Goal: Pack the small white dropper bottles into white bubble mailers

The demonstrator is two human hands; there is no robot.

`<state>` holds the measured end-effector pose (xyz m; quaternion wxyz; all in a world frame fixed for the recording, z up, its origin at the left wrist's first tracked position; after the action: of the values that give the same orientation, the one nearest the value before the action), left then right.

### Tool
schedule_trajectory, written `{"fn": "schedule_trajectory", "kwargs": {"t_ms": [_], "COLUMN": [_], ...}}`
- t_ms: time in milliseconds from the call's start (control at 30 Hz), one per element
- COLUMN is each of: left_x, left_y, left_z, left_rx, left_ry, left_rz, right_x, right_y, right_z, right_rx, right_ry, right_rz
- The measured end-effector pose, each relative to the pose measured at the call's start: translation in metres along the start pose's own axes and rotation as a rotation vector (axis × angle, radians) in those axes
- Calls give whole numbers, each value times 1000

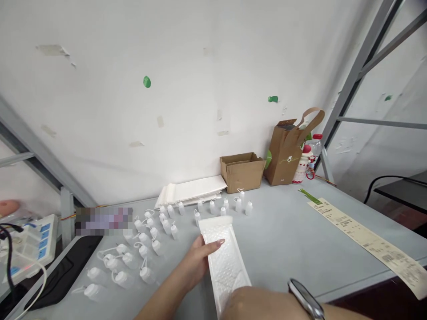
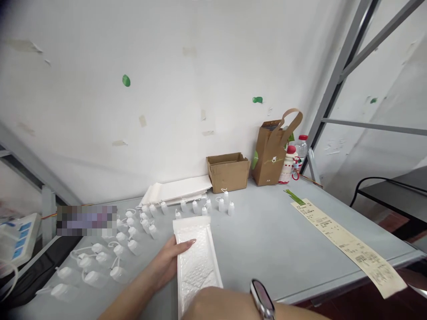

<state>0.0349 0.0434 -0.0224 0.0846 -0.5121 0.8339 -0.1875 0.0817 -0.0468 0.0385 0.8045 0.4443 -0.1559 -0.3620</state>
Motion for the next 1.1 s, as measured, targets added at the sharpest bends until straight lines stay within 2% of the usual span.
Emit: {"fn": "schedule_trajectory", "kwargs": {"t_ms": [100,133,200,233,300,333,400,500,700,1100], "left_x": [-6,-7,-8,-7,-6,-6,-5,-5,-7,-8], "left_y": [4,3,3,4,7,8,9,9,15,18], "left_z": [1,1,5,8,11,12,13,13,14,12], "left_rx": [51,62,60,52,38,33,28,21,8,-5], "left_ry": [-15,-17,19,47,92,107,130,144,143,154], "left_rz": [-46,-29,-21,-30,-56,-67,-80,-83,-89,-117], "right_x": [-21,-26,-25,-19,-4,0,0,-6,-19,-19], "right_y": [38,63,115,133,151,151,143,124,102,96], "right_z": [-10,-22,-57,-77,-119,-138,-168,-188,-191,-197], "right_rx": [-54,-122,-150,-118,-48,-14,46,98,84,61], "right_ry": [65,58,-5,-48,-178,-255,-392,-524,-611,-579], "right_rz": [-14,-146,-567,-766,-1069,-1130,-1112,-1001,-878,-877]}}
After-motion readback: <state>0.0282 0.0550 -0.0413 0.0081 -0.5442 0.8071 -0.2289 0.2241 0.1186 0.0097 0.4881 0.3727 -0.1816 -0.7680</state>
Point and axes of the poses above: each hand's wrist, its own x-axis away from the middle knuckle, its own y-axis out of the back of the hand, z = x × y, the point moved 8 cm from there along -x, towards the middle knuckle, and after that the axes turned 10 degrees about -y, right-handed, at the moved point
